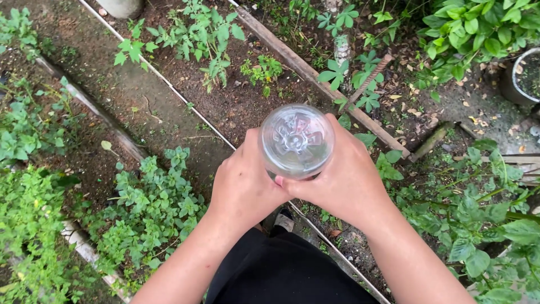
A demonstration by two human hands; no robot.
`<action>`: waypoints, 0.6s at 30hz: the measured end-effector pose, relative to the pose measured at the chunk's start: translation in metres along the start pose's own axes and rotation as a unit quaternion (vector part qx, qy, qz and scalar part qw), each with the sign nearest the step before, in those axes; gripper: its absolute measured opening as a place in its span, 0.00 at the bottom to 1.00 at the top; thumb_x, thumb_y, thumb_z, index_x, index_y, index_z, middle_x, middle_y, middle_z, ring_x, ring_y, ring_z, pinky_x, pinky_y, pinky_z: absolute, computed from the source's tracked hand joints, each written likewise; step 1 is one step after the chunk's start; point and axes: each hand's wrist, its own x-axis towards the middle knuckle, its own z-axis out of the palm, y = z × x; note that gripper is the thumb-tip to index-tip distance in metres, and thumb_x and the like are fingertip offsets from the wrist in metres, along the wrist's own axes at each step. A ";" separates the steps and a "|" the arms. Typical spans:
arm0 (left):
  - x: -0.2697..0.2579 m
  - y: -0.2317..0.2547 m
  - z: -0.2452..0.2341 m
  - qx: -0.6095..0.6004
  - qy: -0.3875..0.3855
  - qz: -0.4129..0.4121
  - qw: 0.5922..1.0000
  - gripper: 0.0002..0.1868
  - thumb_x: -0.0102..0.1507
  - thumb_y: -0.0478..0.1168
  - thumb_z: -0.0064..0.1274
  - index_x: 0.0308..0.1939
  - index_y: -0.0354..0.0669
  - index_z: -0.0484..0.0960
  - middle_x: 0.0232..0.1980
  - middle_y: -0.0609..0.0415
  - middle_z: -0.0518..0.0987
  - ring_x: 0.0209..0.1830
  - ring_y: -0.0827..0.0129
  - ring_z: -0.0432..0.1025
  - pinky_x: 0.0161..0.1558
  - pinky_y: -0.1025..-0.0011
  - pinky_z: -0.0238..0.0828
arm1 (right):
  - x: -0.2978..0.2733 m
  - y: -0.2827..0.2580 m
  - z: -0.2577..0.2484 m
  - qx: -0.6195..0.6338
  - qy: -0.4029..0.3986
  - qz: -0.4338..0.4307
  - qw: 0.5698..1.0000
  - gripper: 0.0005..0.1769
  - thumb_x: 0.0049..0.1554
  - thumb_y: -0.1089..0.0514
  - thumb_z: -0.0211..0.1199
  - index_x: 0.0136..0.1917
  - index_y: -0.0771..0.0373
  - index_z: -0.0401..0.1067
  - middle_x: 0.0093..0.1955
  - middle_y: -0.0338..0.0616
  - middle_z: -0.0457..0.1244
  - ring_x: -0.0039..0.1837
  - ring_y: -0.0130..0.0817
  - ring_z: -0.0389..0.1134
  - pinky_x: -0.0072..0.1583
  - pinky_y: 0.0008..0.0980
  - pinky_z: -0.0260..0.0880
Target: The person walks through a backyard garden holding a plastic bottle with a yellow cap. They unscrew the cap and pour water from the bottle onto several garden beds and potted plants, then walk back through the garden.
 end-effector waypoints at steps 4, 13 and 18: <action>0.000 -0.006 -0.002 0.013 -0.001 -0.009 1.000 0.33 0.50 0.44 0.66 0.54 0.34 0.69 0.38 0.44 0.84 0.31 0.54 0.82 0.27 0.61 0.78 | 0.005 -0.001 0.006 -0.010 -0.012 0.015 1.000 0.39 0.30 0.53 0.80 0.56 0.60 0.73 0.47 0.40 0.71 0.47 0.36 0.75 0.50 0.35 0.74; 0.014 -0.024 -0.005 0.022 0.042 0.029 0.998 0.37 0.51 0.41 0.68 0.60 0.29 0.68 0.46 0.42 0.80 0.36 0.54 0.81 0.32 0.61 0.80 | 0.028 -0.001 0.021 -0.016 -0.006 -0.044 0.999 0.39 0.32 0.54 0.78 0.57 0.61 0.71 0.51 0.43 0.72 0.52 0.39 0.75 0.53 0.37 0.73; 0.009 -0.030 -0.012 0.038 0.040 0.007 0.998 0.36 0.51 0.41 0.69 0.56 0.30 0.69 0.42 0.43 0.80 0.34 0.55 0.80 0.29 0.62 0.77 | 0.033 -0.001 0.033 -0.006 -0.028 -0.040 0.999 0.39 0.32 0.51 0.79 0.56 0.61 0.70 0.51 0.45 0.72 0.51 0.41 0.76 0.51 0.38 0.75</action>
